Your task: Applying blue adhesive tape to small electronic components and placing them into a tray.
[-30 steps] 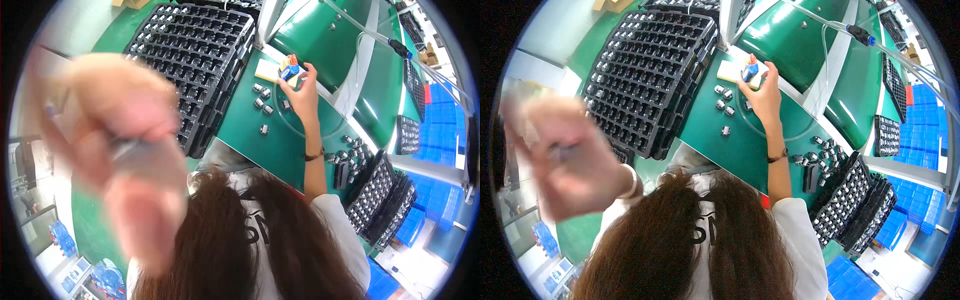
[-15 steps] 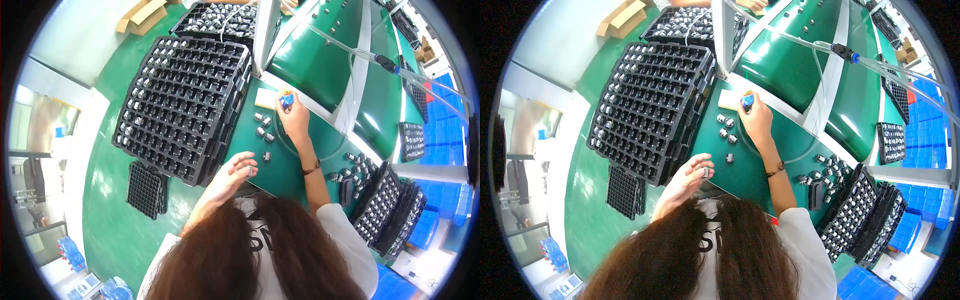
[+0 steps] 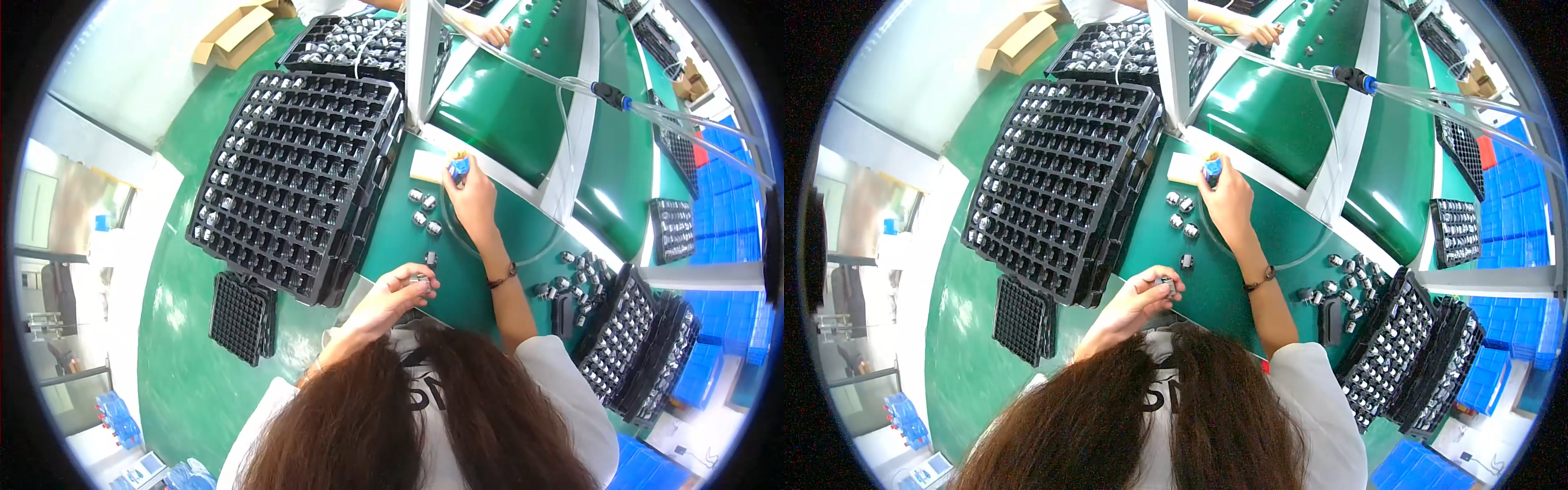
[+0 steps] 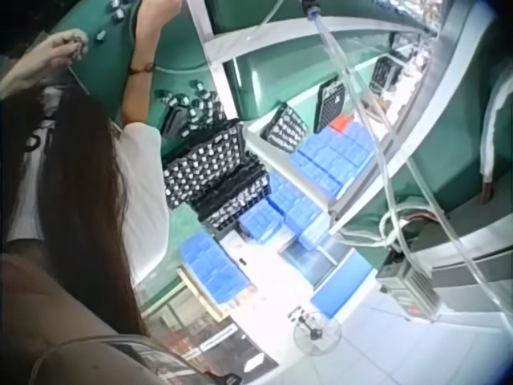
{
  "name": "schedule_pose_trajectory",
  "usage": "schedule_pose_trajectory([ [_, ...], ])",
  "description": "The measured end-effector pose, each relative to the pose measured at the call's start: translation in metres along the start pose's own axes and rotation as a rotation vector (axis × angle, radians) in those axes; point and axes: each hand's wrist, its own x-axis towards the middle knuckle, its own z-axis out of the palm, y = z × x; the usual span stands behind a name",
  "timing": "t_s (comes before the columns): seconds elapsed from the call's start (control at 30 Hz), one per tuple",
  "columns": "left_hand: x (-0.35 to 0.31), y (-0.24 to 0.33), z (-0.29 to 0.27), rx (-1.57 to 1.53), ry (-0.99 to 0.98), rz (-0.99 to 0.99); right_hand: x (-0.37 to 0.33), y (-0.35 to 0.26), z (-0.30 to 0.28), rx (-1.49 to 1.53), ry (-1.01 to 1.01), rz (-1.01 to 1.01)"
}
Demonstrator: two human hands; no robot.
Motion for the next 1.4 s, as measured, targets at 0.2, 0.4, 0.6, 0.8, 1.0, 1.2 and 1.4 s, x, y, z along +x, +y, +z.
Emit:
schedule_pose_trajectory([
  [0.2, -0.005, -0.005, 0.004, -0.050, 0.007, 0.002, 0.007, -0.039, -0.056, -0.055, -0.099, 0.114],
  [0.4, -0.003, -0.009, -0.005, -0.083, 0.047, 0.006, -0.011, -0.125, -0.175, 0.235, 0.008, -0.325],
  [0.6, 0.002, -0.006, -0.001, -0.055, 0.069, -0.028, -0.035, -0.173, -0.186, 0.894, 0.183, -1.179],
  [0.8, 0.002, -0.009, 0.008, -0.077, 0.059, -0.025, -0.025, -0.198, -0.202, 0.940, 0.168, -1.009],
  [1.0, -0.002, -0.016, 0.001, -0.083, 0.080, -0.043, -0.049, -0.187, -0.215, 0.906, 0.205, -0.909],
  [1.2, -0.011, -0.008, 0.002, -0.105, 0.091, 0.005, -0.036, -0.127, -0.165, 0.610, 0.746, -0.584],
  [1.4, -0.016, -0.012, -0.013, -0.134, 0.116, 0.041, -0.010, -0.016, -0.068, 0.173, -0.002, -0.028],
])
